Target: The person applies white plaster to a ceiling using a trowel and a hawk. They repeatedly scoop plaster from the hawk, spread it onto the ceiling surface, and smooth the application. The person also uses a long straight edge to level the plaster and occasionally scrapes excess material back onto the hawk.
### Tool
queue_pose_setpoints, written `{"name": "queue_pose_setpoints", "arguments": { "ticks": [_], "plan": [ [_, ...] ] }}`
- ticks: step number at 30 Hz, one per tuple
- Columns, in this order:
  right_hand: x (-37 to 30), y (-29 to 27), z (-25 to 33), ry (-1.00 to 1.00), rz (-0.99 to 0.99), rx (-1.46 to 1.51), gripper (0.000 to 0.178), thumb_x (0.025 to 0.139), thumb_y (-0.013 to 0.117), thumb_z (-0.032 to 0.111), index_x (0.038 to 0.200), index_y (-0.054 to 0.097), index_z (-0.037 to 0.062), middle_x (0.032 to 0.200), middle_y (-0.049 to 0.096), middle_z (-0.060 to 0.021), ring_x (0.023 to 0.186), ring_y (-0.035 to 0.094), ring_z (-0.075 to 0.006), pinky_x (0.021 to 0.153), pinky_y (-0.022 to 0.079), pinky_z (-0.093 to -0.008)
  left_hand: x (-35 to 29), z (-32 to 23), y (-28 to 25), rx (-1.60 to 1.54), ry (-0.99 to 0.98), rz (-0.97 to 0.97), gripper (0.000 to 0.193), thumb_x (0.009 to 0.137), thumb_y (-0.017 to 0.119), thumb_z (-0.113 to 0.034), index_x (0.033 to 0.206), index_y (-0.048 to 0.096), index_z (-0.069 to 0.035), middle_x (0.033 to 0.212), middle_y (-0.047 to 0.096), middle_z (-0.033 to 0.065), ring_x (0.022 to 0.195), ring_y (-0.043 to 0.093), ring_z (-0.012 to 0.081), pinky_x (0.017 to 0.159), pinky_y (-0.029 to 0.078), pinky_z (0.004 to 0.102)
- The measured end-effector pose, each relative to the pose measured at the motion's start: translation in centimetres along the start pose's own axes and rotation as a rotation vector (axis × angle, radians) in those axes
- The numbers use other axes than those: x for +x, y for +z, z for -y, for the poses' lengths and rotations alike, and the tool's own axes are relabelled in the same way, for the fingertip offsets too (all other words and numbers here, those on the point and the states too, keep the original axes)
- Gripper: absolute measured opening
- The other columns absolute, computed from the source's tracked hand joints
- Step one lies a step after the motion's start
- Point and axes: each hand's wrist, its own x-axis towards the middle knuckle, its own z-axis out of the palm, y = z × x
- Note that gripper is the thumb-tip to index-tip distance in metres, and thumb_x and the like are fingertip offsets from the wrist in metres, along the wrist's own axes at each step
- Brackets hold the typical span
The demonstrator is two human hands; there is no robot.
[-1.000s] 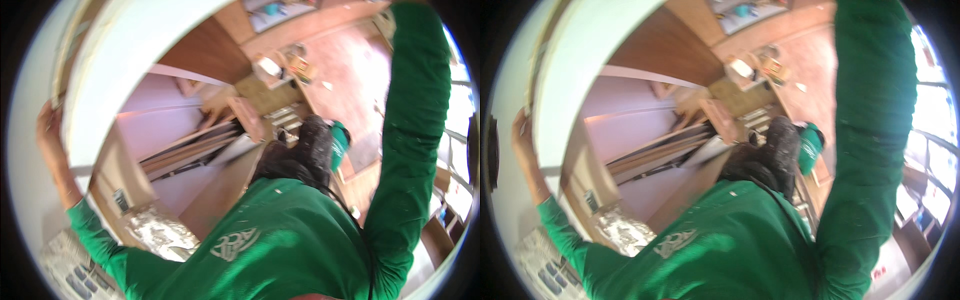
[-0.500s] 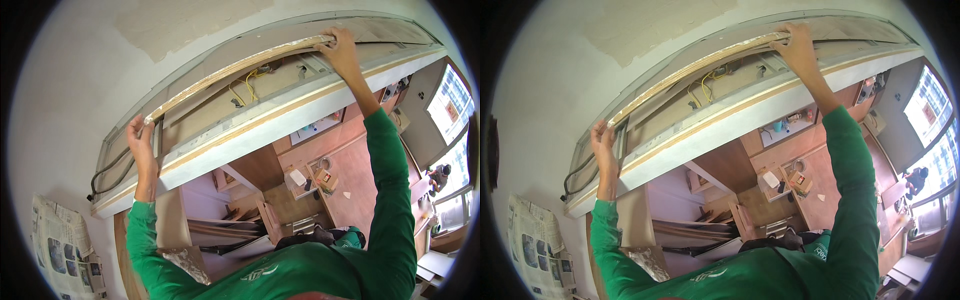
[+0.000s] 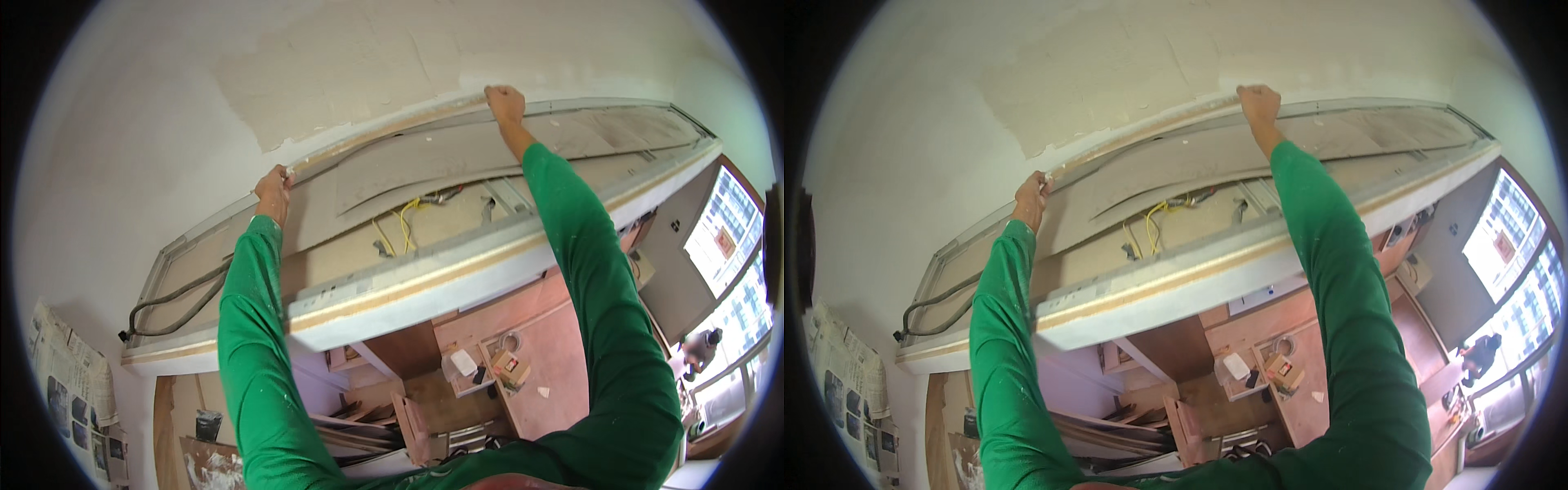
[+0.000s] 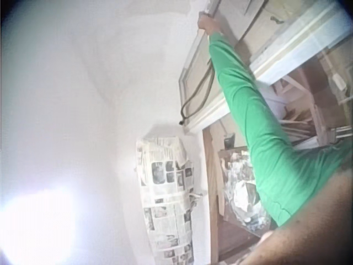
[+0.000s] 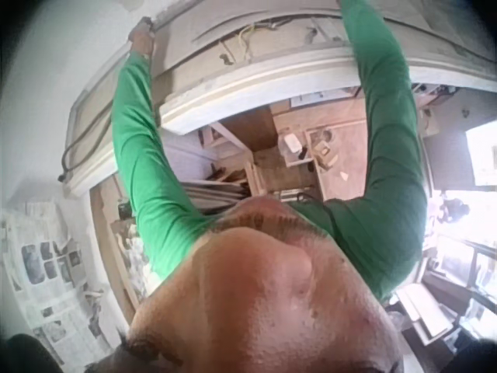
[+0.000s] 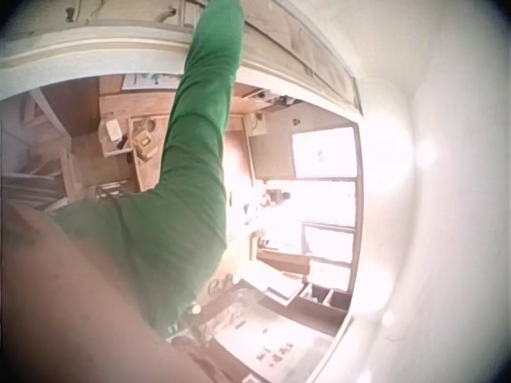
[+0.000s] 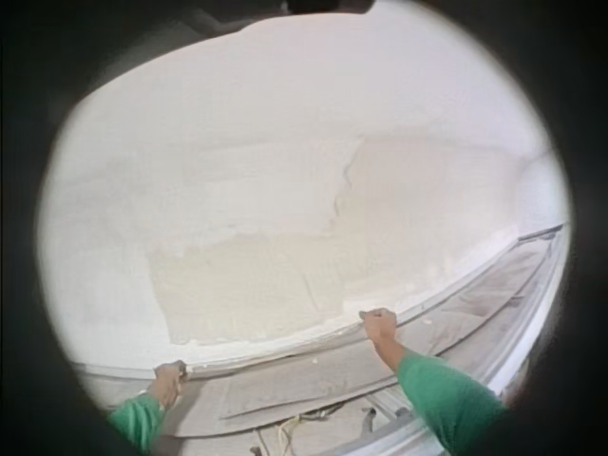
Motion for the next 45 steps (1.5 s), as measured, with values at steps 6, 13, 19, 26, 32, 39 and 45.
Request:
{"name": "queue_pose_setpoints", "arguments": {
  "ticks": [6, 13, 19, 26, 32, 39, 45],
  "plan": [
    [-1.4, 2.4, -3.2, 0.033, 0.023, 0.015, 0.026, 0.079, 0.078, 0.012, 0.096, 0.065, -0.0019, 0.090, 0.065, -0.0106, 0.075, 0.065, -0.0167, 0.066, 0.057, -0.0265, 2.3, -0.8, -1.0, 0.164, -0.052, -0.045, 0.018, 0.075, 0.068, -0.004, 0.082, 0.053, 0.003, 0.078, 0.056, 0.0102, 0.063, 0.057, 0.0205, 0.054, 0.059, 0.0303],
    [-0.3, 2.1, -3.6, 0.112, 0.056, 0.165, 0.034, 0.079, 0.073, 0.000, 0.110, 0.059, -0.0052, 0.102, 0.061, -0.0134, 0.083, 0.067, -0.0204, 0.066, 0.058, -0.0282, 3.4, 0.4, 2.5, 0.068, 0.020, -0.076, 0.017, 0.077, 0.068, -0.009, 0.081, 0.055, 0.001, 0.078, 0.058, 0.0102, 0.062, 0.059, 0.0188, 0.054, 0.057, 0.0281],
    [3.0, 1.0, -5.9, 0.346, -0.117, 0.350, 0.025, 0.081, 0.072, 0.007, 0.104, 0.065, 0.0008, 0.103, 0.066, -0.0142, 0.089, 0.067, -0.0252, 0.072, 0.055, -0.0332, 0.6, 2.7, 5.8, -0.022, -0.067, 0.001, 0.025, 0.077, 0.071, -0.013, 0.087, 0.054, 0.003, 0.079, 0.058, 0.0096, 0.069, 0.060, 0.0181, 0.056, 0.058, 0.0280],
    [3.8, 4.2, -9.5, -0.406, 0.316, -0.619, 0.026, 0.085, 0.064, 0.011, 0.108, 0.056, 0.0010, 0.108, 0.057, -0.0131, 0.093, 0.059, -0.0262, 0.074, 0.052, -0.0323, 2.2, 3.1, 5.0, -0.009, -0.104, -0.067, 0.028, 0.075, 0.072, -0.012, 0.087, 0.055, 0.006, 0.087, 0.060, 0.0124, 0.071, 0.061, 0.0196, 0.059, 0.061, 0.0278],
    [2.2, 10.7, -8.1, 0.579, 0.226, 0.474, 0.031, 0.092, 0.054, 0.014, 0.119, 0.047, 0.0019, 0.119, 0.051, -0.0148, 0.106, 0.054, -0.0289, 0.085, 0.053, -0.0384, 5.4, 3.3, 1.6, -0.007, -0.068, -0.076, 0.028, 0.074, 0.072, -0.010, 0.089, 0.055, 0.007, 0.090, 0.060, 0.0137, 0.069, 0.062, 0.0212, 0.059, 0.061, 0.0283],
    [2.6, 13.3, -6.4, 0.775, 0.332, 0.673, 0.033, 0.098, 0.045, 0.016, 0.128, 0.042, 0.0022, 0.125, 0.047, -0.0181, 0.113, 0.053, -0.0321, 0.094, 0.054, -0.0474, 4.5, 3.7, 2.7, -0.023, -0.080, -0.084, 0.028, 0.077, 0.073, -0.009, 0.089, 0.054, 0.008, 0.091, 0.060, 0.0139, 0.072, 0.063, 0.0211, 0.063, 0.063, 0.0280],
    [-1.6, 17.4, -4.1, 0.759, 0.381, 0.615, 0.030, 0.098, 0.040, 0.010, 0.125, 0.044, 0.0007, 0.120, 0.050, -0.0185, 0.104, 0.058, -0.0316, 0.087, 0.060, -0.0485, 5.1, 3.6, 0.9, -0.083, -0.045, -0.090, 0.028, 0.079, 0.073, -0.009, 0.089, 0.054, 0.009, 0.092, 0.060, 0.0142, 0.074, 0.065, 0.0216, 0.060, 0.063, 0.0263]
  ]
}}
